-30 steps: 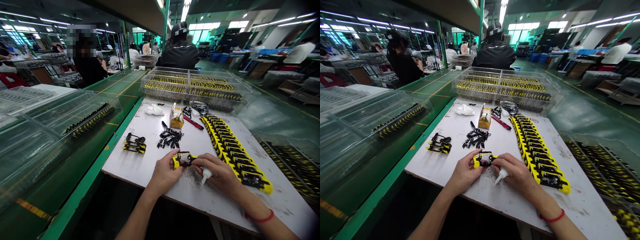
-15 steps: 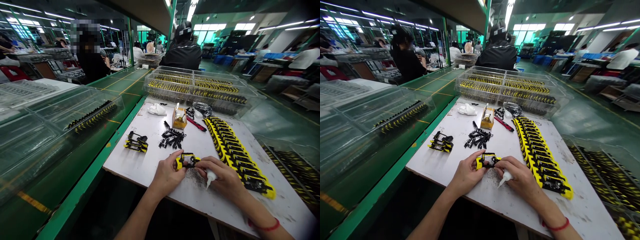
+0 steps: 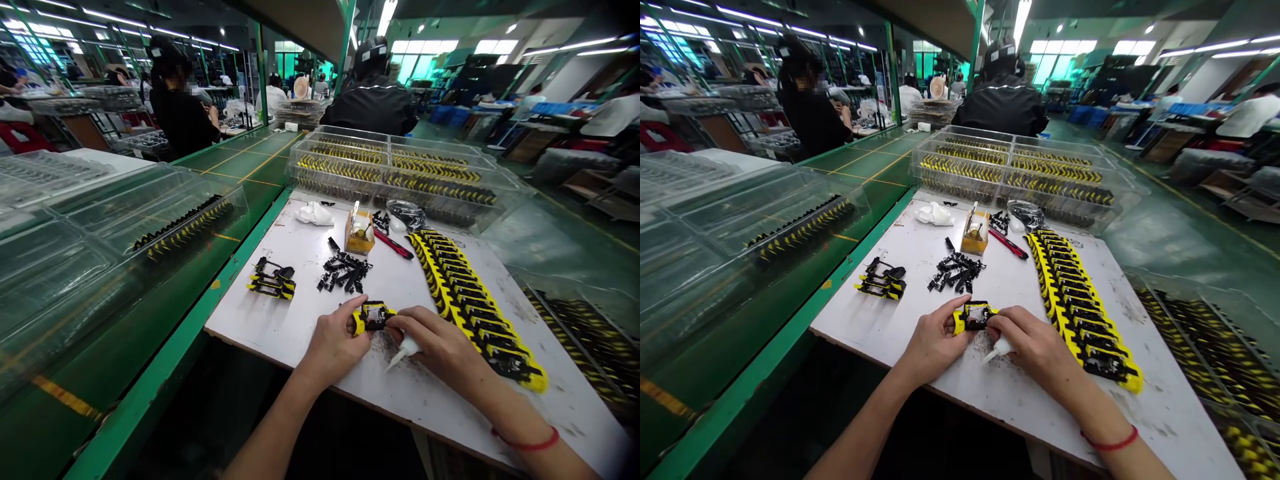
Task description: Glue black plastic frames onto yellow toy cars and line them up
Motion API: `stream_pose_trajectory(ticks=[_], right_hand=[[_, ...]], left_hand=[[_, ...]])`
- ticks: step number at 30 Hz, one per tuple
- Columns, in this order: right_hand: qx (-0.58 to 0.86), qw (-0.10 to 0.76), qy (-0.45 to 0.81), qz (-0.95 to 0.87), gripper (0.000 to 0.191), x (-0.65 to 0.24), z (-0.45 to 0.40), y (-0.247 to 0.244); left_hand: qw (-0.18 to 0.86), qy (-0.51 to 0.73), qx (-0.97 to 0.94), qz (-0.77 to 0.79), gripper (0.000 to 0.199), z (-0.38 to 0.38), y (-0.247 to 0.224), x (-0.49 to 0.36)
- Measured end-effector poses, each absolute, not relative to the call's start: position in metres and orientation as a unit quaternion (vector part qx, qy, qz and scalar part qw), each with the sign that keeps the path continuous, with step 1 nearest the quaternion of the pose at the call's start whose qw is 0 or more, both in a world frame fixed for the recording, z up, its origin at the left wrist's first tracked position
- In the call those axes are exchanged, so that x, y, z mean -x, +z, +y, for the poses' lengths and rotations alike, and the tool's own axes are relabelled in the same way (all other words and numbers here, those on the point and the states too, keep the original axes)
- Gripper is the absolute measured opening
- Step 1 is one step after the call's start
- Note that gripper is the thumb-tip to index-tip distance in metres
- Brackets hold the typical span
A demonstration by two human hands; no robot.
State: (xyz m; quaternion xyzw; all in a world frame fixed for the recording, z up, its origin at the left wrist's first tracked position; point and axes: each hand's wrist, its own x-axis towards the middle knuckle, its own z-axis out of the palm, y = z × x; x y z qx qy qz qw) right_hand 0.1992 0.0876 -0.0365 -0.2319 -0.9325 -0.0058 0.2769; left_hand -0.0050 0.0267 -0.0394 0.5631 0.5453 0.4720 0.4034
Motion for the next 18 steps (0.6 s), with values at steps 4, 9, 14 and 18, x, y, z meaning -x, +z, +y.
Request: stream_pose_trajectory(ticks=[4,9,14,18], right_hand=[[0.236,0.282,0.024,-0.930,0.032,-0.193,0.088,-0.027],[0.252,0.276,0.110,-0.921,0.014,-0.187,0.091,-0.018],[0.247,0.263,0.116,-0.925,0.020,-0.190,0.091,-0.014],[0.248,0.250,0.079,-0.933,0.021,-0.191,0.087,-0.015]], left_hand=[[0.461,0.487,-0.514,0.535,0.061,0.031,-0.042,0.006],[0.516,0.484,-0.484,0.515,0.065,0.032,-0.040,0.011],[0.571,0.475,-0.467,0.480,0.066,0.030,-0.032,0.015],[0.581,0.479,-0.466,0.465,0.066,0.029,-0.028,0.015]])
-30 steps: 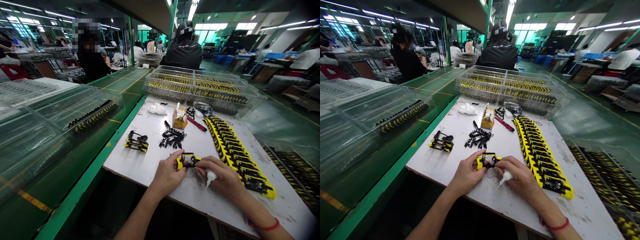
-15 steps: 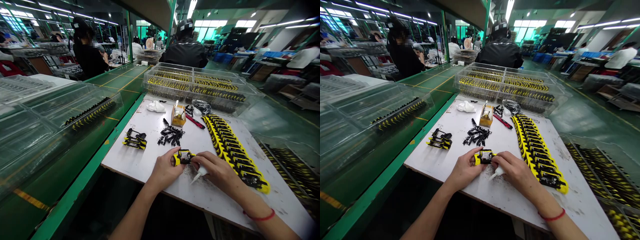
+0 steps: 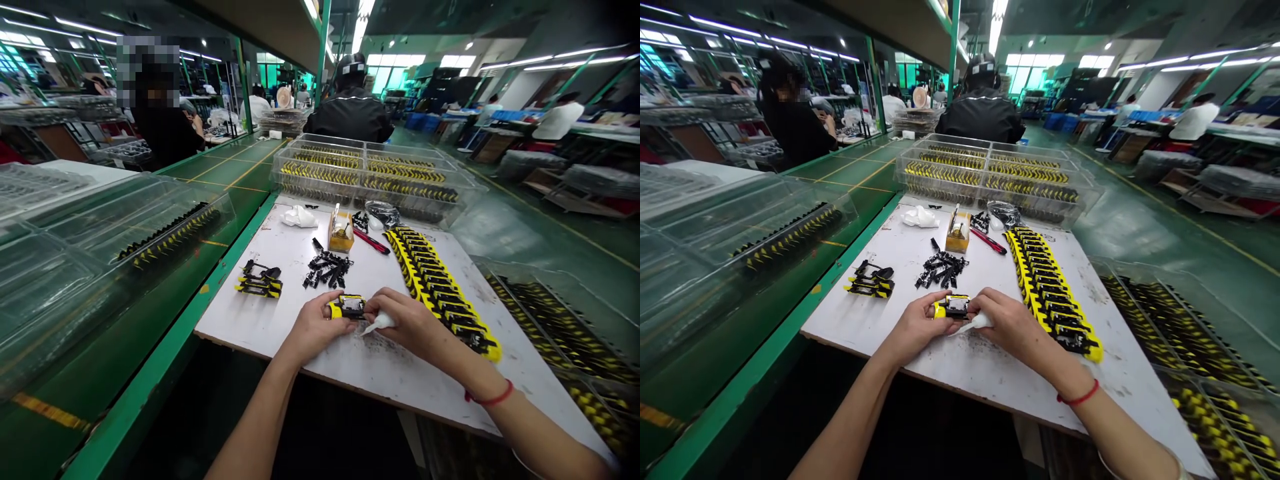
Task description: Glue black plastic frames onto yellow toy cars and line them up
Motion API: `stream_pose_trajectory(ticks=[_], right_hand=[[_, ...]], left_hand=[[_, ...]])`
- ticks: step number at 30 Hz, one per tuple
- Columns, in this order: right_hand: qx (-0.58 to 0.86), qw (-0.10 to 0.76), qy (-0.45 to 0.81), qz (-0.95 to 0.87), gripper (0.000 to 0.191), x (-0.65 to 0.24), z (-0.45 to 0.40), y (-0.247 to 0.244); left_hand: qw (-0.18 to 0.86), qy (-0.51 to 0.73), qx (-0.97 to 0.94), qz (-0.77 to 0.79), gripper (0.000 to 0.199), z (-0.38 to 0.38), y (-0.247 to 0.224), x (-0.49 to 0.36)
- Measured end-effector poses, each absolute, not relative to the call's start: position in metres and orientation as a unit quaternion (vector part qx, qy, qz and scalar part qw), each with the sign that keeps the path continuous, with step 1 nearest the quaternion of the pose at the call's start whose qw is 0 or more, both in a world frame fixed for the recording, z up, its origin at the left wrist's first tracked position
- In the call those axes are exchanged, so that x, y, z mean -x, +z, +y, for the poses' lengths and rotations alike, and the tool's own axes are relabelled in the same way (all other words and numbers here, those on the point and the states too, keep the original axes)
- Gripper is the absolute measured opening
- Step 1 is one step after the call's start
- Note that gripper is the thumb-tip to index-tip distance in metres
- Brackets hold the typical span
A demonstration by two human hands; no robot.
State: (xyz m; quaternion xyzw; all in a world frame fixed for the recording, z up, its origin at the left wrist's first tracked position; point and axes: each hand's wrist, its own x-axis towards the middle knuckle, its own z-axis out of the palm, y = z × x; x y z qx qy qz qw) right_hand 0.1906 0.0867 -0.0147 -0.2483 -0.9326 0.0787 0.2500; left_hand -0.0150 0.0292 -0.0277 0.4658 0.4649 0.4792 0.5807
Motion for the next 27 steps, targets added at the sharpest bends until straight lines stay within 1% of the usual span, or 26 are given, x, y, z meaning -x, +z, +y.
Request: stream_pose_trajectory(ticks=[7,12,15,17,19,22,23,25,27], right_hand=[[0.251,0.247,-0.011,-0.936,0.025,-0.191,0.078,-0.027],[0.245,0.239,-0.015,-0.940,0.029,-0.190,0.077,-0.020],[0.243,0.233,-0.006,-0.941,0.029,-0.189,0.078,-0.015],[0.249,0.238,0.020,-0.938,0.029,-0.188,0.079,-0.014],[0.262,0.256,0.074,-0.928,0.027,-0.187,0.079,-0.015],[0.318,0.323,0.154,-0.878,0.011,-0.188,0.078,-0.016],[0.352,0.345,0.172,-0.853,0.008,-0.189,0.077,-0.016],[0.432,0.356,0.223,-0.798,0.021,-0.191,0.074,-0.015],[0.497,0.316,0.314,-0.745,0.035,-0.191,0.072,-0.014]], left_hand=[[0.581,0.477,-0.465,0.468,0.066,0.028,-0.024,0.016],[0.581,0.490,-0.456,0.463,0.067,0.026,-0.026,0.017],[0.605,0.501,-0.433,0.441,0.062,0.027,-0.030,0.016],[0.622,0.512,-0.413,0.424,0.059,0.029,-0.032,0.015],[0.632,0.524,-0.396,0.412,0.059,0.031,-0.034,0.013],[0.635,0.536,-0.373,0.414,0.059,0.032,-0.032,0.010],[0.635,0.537,-0.367,0.417,0.059,0.032,-0.031,0.010],[0.634,0.534,-0.364,0.424,0.057,0.031,-0.028,0.009],[0.636,0.528,-0.367,0.427,0.056,0.030,-0.027,0.010]])
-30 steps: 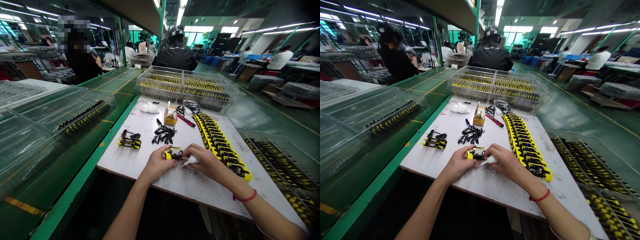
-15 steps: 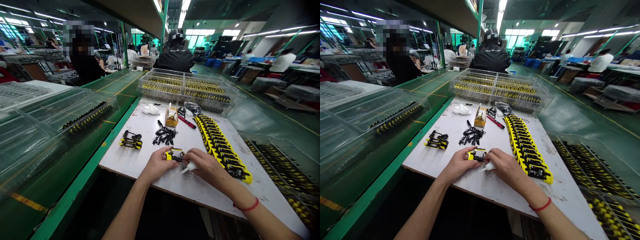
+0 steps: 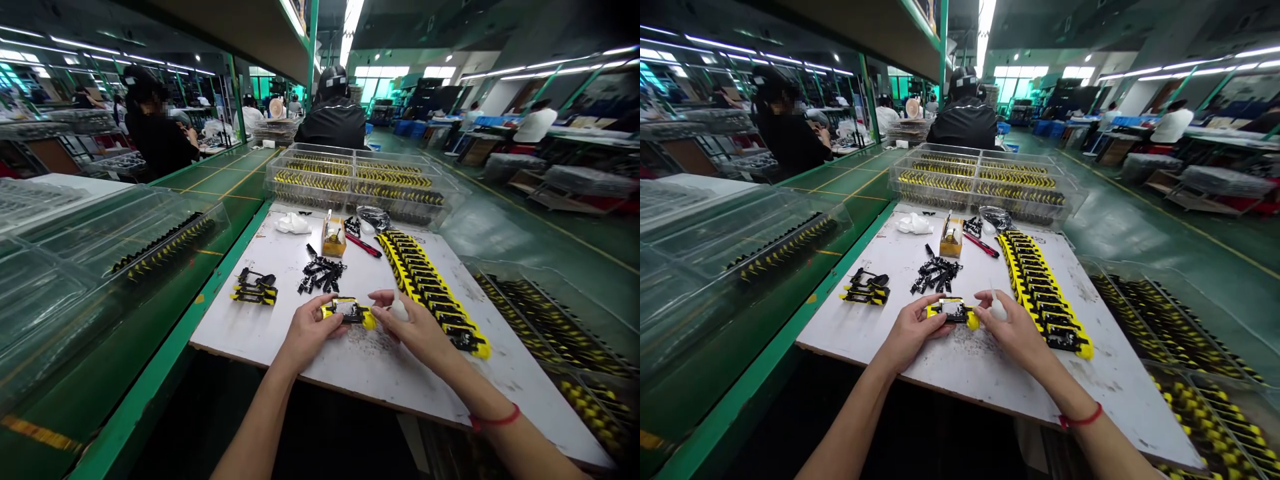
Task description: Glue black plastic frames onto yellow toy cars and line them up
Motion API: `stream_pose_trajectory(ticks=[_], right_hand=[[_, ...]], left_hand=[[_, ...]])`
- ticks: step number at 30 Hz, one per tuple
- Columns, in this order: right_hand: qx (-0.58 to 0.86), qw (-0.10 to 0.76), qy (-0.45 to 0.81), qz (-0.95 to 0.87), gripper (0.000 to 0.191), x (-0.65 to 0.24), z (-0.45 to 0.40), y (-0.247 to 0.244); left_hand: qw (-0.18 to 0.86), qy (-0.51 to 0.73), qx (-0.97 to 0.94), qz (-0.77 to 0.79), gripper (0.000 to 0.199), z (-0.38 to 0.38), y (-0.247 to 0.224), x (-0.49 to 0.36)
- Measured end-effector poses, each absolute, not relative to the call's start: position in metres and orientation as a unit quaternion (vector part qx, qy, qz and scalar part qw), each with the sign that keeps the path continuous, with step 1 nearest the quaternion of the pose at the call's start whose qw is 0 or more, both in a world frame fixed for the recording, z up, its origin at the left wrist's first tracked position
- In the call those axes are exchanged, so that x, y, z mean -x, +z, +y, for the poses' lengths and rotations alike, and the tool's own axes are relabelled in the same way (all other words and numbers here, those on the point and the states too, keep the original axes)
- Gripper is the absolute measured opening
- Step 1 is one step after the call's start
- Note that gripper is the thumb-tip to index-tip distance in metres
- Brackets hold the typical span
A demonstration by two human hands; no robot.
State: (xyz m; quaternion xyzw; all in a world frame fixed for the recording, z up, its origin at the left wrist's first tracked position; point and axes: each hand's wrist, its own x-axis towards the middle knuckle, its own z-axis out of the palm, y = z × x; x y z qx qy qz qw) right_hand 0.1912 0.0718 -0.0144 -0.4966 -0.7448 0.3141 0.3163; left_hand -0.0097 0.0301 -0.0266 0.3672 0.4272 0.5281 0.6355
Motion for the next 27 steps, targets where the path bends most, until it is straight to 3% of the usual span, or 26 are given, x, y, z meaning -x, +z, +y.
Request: stream_pose_trajectory(ticks=[3,8,19,27], right_hand=[[0.521,0.254,0.458,-0.674,0.045,-0.187,0.069,-0.015],[0.481,0.274,0.571,-0.606,0.043,-0.176,0.065,-0.014],[0.476,0.283,0.620,-0.556,0.040,-0.175,0.064,-0.017],[0.480,0.269,0.589,-0.592,0.039,-0.177,0.063,-0.017]], left_hand=[[0.639,0.525,-0.374,0.420,0.055,0.030,-0.028,0.011],[0.636,0.519,-0.390,0.418,0.055,0.030,-0.030,0.011],[0.630,0.506,-0.415,0.417,0.055,0.028,-0.029,0.013],[0.634,0.507,-0.404,0.422,0.053,0.027,-0.026,0.012]])
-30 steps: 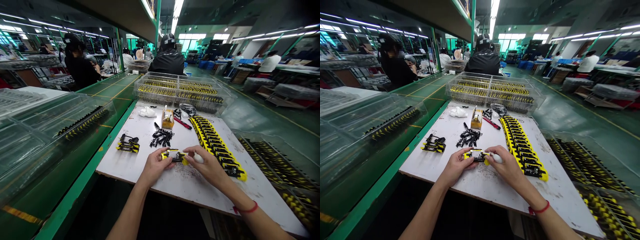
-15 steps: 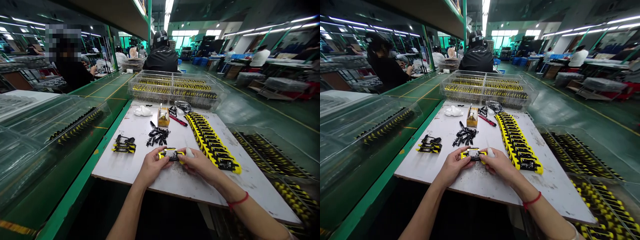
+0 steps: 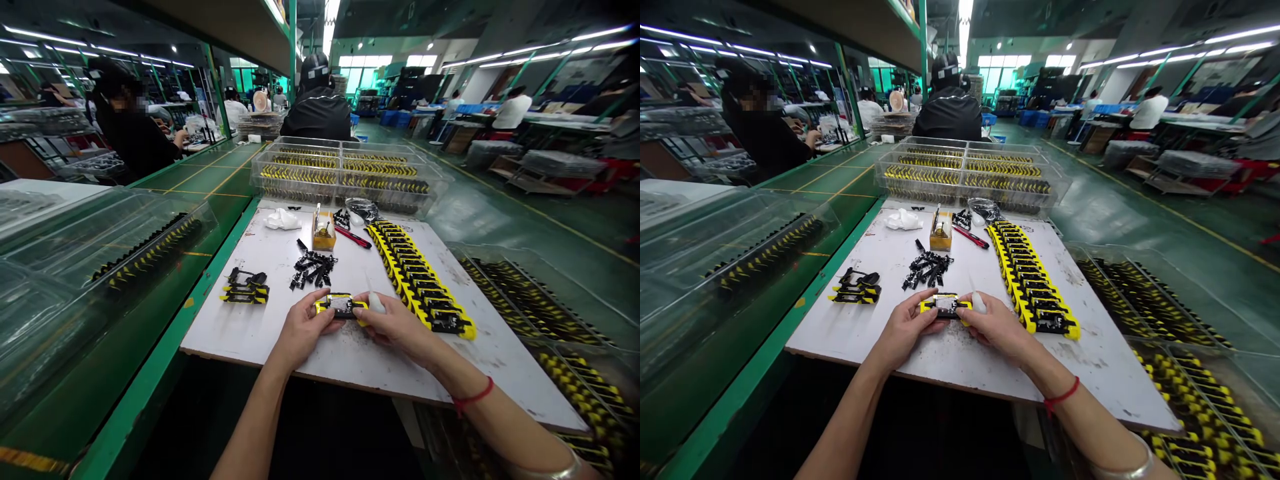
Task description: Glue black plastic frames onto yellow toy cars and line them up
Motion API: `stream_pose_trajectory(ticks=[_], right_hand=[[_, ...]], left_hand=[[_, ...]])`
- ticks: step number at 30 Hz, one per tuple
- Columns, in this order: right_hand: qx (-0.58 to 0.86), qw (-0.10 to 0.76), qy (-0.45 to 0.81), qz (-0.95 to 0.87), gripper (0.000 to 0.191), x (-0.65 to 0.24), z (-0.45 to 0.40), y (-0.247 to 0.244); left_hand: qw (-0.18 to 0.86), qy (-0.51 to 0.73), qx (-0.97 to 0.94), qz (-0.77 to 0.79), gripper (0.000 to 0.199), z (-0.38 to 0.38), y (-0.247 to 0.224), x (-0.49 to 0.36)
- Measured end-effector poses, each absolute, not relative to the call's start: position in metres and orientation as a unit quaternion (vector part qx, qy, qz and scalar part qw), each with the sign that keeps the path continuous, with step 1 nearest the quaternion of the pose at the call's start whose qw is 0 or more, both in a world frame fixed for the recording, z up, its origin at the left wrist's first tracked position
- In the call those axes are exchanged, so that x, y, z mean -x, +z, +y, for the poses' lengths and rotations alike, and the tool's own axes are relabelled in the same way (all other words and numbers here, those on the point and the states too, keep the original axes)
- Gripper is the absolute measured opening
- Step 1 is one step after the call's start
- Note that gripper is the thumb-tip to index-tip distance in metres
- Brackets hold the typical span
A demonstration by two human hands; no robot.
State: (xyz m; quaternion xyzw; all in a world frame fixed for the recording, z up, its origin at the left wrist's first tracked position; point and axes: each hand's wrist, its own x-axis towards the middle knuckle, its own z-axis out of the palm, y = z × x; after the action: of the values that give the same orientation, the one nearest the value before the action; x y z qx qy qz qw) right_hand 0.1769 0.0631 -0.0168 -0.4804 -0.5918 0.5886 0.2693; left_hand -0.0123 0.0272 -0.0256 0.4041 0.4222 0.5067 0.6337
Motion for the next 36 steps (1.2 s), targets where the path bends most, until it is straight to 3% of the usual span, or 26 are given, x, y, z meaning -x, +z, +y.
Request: stream_pose_trajectory(ticks=[9,19,29,36], right_hand=[[0.523,0.276,0.490,-0.641,0.029,-0.170,0.056,-0.014],[0.507,0.300,0.597,-0.545,0.034,-0.163,0.055,-0.020],[0.427,0.309,0.645,-0.554,0.039,-0.172,0.056,-0.025],[0.498,0.307,0.521,-0.622,0.033,-0.165,0.057,-0.034]], left_hand=[[0.636,0.513,-0.394,0.421,0.052,0.028,-0.026,0.012],[0.646,0.547,-0.361,0.392,0.038,0.032,-0.035,0.013],[0.620,0.530,-0.382,0.434,0.050,0.030,-0.026,0.008],[0.559,0.542,-0.435,0.453,0.054,0.026,-0.034,0.005]])
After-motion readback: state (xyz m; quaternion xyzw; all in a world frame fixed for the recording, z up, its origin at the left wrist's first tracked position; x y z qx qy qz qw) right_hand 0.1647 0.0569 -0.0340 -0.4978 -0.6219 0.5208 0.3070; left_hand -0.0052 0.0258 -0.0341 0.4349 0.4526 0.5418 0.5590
